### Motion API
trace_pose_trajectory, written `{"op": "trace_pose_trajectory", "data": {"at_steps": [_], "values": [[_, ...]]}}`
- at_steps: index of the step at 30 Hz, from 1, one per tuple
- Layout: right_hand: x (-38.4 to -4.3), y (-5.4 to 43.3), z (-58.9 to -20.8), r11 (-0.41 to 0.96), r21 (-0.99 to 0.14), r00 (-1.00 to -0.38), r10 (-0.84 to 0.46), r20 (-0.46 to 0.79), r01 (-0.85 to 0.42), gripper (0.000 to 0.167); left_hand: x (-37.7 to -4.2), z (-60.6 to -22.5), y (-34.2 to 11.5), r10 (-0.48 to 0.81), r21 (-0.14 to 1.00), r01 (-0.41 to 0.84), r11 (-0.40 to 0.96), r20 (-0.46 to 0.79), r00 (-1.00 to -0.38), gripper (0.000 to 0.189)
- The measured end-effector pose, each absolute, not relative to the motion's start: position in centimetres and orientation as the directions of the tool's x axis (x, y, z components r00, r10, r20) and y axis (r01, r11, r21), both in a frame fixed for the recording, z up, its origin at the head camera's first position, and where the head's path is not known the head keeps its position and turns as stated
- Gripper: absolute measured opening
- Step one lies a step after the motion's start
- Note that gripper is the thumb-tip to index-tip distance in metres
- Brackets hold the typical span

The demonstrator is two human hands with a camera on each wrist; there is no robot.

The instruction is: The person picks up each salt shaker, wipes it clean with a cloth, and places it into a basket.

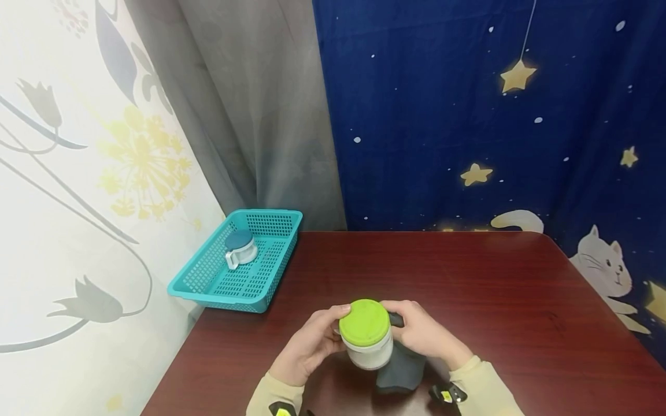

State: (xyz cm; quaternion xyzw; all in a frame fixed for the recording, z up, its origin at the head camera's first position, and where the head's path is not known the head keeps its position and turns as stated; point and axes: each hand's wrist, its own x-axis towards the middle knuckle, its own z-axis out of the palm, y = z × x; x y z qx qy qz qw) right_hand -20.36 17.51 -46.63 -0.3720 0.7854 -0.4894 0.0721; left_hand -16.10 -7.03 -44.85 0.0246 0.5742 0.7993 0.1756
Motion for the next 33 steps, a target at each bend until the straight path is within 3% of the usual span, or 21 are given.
{"op": "trace_pose_trajectory", "data": {"at_steps": [14, 22, 33], "values": [[-20.0, 17.2, -47.0, 0.401, -0.784, -0.834, -0.491, 0.253, -0.474, 0.042, -16.5, -44.9, -6.9, 0.193, 0.917, -0.229, -0.326, -0.172, -0.966, 0.024], [-19.7, 17.3, -47.0, 0.406, -0.813, -0.871, -0.435, 0.229, -0.417, 0.033, -16.7, -44.7, -7.0, 0.094, 0.921, -0.181, -0.346, -0.158, -0.983, 0.023], [-18.5, 17.2, -46.5, 0.508, -0.790, -0.930, -0.300, 0.213, -0.345, 0.042, -16.6, -44.4, -6.9, -0.073, 0.936, -0.108, -0.335, -0.140, -0.987, 0.026]]}}
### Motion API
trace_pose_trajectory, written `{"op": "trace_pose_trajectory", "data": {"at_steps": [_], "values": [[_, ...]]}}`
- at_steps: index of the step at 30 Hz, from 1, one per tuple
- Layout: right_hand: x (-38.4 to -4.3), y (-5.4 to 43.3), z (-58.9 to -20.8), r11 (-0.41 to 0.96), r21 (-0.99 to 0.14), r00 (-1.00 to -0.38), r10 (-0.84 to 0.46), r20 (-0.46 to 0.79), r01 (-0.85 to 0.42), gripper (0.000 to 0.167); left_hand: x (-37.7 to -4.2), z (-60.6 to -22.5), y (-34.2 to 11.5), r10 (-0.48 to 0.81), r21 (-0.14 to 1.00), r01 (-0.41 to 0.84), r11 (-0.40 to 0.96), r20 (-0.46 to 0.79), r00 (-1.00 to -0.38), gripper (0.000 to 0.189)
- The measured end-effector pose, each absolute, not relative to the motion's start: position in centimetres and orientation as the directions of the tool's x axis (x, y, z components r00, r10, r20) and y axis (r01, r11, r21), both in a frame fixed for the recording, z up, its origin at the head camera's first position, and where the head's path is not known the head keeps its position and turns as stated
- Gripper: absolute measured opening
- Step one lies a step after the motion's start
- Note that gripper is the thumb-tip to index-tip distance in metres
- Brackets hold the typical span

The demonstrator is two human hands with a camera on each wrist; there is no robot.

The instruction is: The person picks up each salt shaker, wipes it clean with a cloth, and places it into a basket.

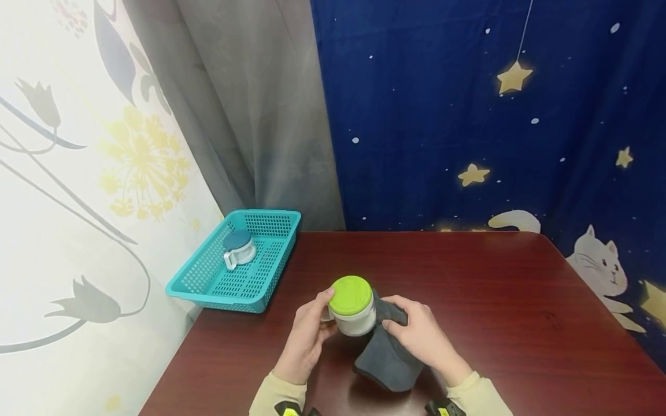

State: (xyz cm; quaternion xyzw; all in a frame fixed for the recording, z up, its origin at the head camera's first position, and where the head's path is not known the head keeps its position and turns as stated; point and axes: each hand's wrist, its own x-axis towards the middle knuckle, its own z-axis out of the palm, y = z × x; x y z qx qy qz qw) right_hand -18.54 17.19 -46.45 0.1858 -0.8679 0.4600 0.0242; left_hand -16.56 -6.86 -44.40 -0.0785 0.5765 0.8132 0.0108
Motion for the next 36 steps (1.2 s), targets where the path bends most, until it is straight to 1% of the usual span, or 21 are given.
{"op": "trace_pose_trajectory", "data": {"at_steps": [4, 7, 9, 16, 20, 26, 30, 33, 35, 36], "values": [[-17.8, 16.9, -46.0, 0.512, -0.784, -0.933, -0.262, 0.247, -0.351, 0.044, -16.5, -44.4, -6.8, -0.121, 0.943, -0.078, -0.323, -0.123, -0.985, 0.030], [-17.4, 16.7, -45.7, 0.510, -0.774, -0.926, -0.230, 0.299, -0.376, 0.046, -16.5, -44.4, -6.7, -0.132, 0.945, -0.075, -0.317, -0.122, -0.984, 0.030], [-17.2, 16.6, -45.4, 0.507, -0.769, -0.921, -0.202, 0.333, -0.389, 0.048, -16.5, -44.4, -6.6, -0.131, 0.943, -0.080, -0.323, -0.129, -0.983, 0.030], [-16.7, 16.5, -44.4, 0.517, -0.750, -0.903, -0.127, 0.411, -0.414, 0.052, -16.3, -44.4, -6.0, -0.100, 0.939, -0.085, -0.334, -0.125, -0.987, 0.044], [-16.6, 16.5, -43.6, 0.513, -0.724, -0.872, -0.113, 0.476, -0.461, 0.055, -16.2, -44.5, -5.7, -0.096, 0.939, -0.092, -0.331, -0.130, -0.987, 0.049], [-16.7, 15.9, -43.0, 0.548, -0.610, -0.785, -0.151, 0.601, -0.572, 0.059, -16.2, -45.0, -5.3, -0.110, 0.942, -0.105, -0.319, -0.147, -0.983, 0.054], [-16.6, 15.2, -42.7, 0.556, -0.491, -0.689, -0.223, 0.689, -0.670, 0.058, -16.2, -45.3, -5.0, -0.124, 0.945, -0.087, -0.315, -0.132, -0.983, 0.054], [-16.7, 14.6, -42.5, 0.570, -0.384, -0.611, -0.277, 0.742, -0.726, 0.055, -16.2, -45.4, -4.5, -0.126, 0.945, -0.081, -0.317, -0.127, -0.984, 0.049], [-16.8, 14.1, -42.4, 0.586, -0.322, -0.574, -0.314, 0.756, -0.744, 0.055, -16.2, -45.5, -4.3, -0.121, 0.946, -0.081, -0.314, -0.125, -0.985, 0.048], [-16.8, 13.9, -42.3, 0.594, -0.300, -0.567, -0.332, 0.754, -0.747, 0.055, -16.2, -45.6, -4.1, -0.118, 0.947, -0.080, -0.310, -0.122, -0.985, 0.048]]}}
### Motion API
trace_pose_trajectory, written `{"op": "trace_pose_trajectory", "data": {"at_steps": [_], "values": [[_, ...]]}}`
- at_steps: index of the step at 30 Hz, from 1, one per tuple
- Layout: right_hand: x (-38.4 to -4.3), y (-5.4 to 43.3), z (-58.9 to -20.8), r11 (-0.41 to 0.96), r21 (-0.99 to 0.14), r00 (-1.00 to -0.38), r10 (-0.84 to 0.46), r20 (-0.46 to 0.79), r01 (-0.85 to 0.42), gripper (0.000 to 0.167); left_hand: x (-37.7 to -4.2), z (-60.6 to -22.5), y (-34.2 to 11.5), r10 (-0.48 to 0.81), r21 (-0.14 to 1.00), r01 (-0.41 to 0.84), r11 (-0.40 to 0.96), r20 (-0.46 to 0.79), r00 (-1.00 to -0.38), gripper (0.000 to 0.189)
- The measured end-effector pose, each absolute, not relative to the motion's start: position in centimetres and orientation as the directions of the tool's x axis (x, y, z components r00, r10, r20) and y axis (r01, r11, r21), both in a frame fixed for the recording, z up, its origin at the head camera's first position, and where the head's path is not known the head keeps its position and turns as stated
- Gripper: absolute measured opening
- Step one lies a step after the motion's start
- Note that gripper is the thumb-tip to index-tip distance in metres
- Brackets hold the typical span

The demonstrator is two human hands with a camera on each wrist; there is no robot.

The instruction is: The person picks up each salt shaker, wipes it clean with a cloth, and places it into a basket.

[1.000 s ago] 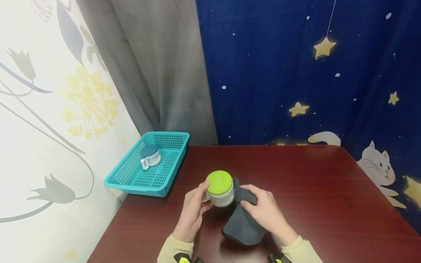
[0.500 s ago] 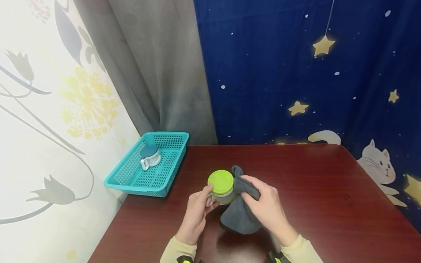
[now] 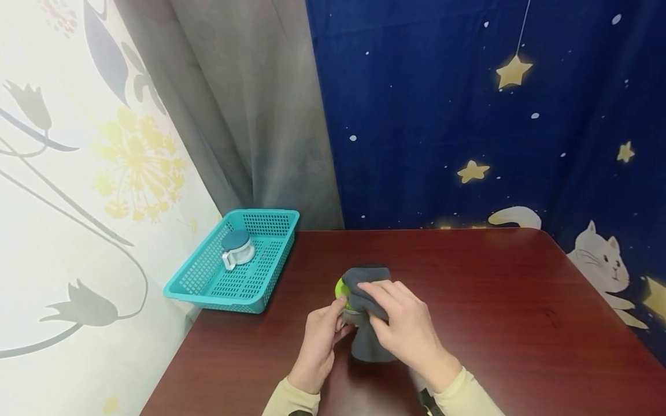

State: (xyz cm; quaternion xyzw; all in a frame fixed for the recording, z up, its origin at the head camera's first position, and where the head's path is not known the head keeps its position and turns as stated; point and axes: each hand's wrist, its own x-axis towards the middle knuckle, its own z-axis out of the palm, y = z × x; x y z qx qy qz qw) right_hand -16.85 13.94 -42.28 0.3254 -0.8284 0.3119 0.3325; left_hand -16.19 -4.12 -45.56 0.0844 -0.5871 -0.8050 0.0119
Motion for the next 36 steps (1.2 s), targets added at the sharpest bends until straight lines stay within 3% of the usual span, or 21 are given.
{"op": "trace_pose_trajectory", "data": {"at_steps": [7, 12, 17, 30, 36], "values": [[-16.5, 13.1, -42.3, 0.627, -0.234, -0.572, -0.412, 0.709, -0.743, 0.061, -15.9, -45.9, -3.7, -0.112, 0.952, -0.085, -0.294, -0.122, -0.986, 0.042], [-17.2, 13.6, -42.4, 0.722, -0.200, -0.605, -0.357, 0.712, -0.662, 0.054, -15.6, -46.0, -3.7, -0.106, 0.945, -0.112, -0.309, -0.151, -0.983, 0.041], [-18.2, 14.4, -42.2, 0.763, -0.234, -0.642, -0.291, 0.709, -0.603, 0.048, -15.5, -45.8, -3.6, -0.114, 0.938, -0.125, -0.322, -0.169, -0.979, 0.036], [-18.5, 14.2, -42.3, 0.738, -0.268, -0.662, -0.306, 0.684, -0.619, 0.047, -15.6, -45.7, -3.8, -0.103, 0.930, -0.148, -0.335, -0.193, -0.976, 0.033], [-18.1, 13.9, -42.0, 0.724, -0.285, -0.669, -0.317, 0.672, -0.629, 0.048, -15.8, -45.9, -3.9, -0.108, 0.939, -0.138, -0.315, -0.180, -0.978, 0.044]]}}
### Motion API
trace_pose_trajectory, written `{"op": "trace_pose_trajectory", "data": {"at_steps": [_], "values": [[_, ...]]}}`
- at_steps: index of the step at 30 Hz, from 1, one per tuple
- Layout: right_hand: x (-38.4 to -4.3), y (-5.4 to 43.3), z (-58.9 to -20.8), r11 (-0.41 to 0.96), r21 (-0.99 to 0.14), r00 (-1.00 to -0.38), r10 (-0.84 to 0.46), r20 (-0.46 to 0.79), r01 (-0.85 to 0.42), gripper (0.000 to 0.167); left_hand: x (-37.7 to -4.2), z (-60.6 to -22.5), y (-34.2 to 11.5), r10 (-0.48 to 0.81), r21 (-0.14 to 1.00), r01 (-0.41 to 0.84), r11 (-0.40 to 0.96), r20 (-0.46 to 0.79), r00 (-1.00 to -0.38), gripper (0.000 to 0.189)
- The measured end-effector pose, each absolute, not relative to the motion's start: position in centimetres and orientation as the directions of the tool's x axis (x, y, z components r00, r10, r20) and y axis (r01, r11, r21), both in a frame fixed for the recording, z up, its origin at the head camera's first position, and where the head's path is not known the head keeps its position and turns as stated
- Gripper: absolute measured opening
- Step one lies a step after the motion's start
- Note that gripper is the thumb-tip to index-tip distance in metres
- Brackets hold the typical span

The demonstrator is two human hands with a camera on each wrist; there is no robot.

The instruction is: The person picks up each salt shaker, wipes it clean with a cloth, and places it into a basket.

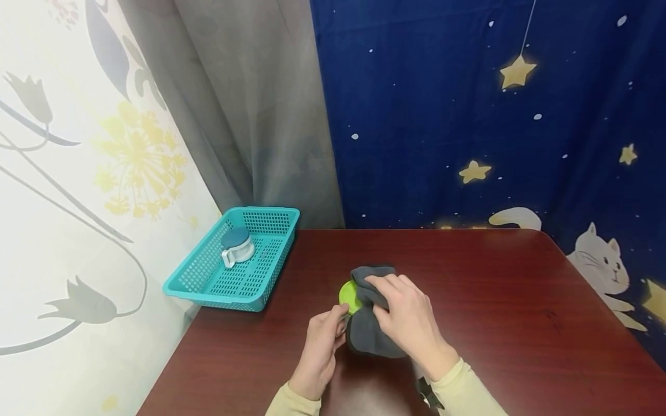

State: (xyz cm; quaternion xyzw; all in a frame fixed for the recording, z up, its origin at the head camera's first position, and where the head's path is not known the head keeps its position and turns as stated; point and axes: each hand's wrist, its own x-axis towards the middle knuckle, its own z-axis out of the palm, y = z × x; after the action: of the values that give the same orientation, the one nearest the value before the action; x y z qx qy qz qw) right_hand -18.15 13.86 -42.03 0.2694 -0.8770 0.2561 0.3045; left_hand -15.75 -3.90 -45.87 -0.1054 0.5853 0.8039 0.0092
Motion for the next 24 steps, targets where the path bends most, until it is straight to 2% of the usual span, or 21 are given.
{"op": "trace_pose_trajectory", "data": {"at_steps": [8, 17, 24], "values": [[-17.0, 12.9, -41.4, 0.646, -0.324, -0.666, -0.397, 0.632, -0.692, 0.052, -15.6, -46.1, -3.6, -0.100, 0.944, -0.125, -0.306, -0.162, -0.982, 0.043], [-16.6, 12.5, -40.7, 0.632, -0.378, -0.694, -0.377, 0.613, -0.677, 0.053, -15.4, -45.8, -3.7, -0.071, 0.948, -0.127, -0.293, -0.154, -0.986, 0.044], [-17.1, 12.6, -41.2, 0.657, -0.319, -0.670, -0.389, 0.632, -0.683, 0.054, -15.3, -45.7, -3.8, -0.057, 0.955, -0.134, -0.264, -0.154, -0.986, 0.041]]}}
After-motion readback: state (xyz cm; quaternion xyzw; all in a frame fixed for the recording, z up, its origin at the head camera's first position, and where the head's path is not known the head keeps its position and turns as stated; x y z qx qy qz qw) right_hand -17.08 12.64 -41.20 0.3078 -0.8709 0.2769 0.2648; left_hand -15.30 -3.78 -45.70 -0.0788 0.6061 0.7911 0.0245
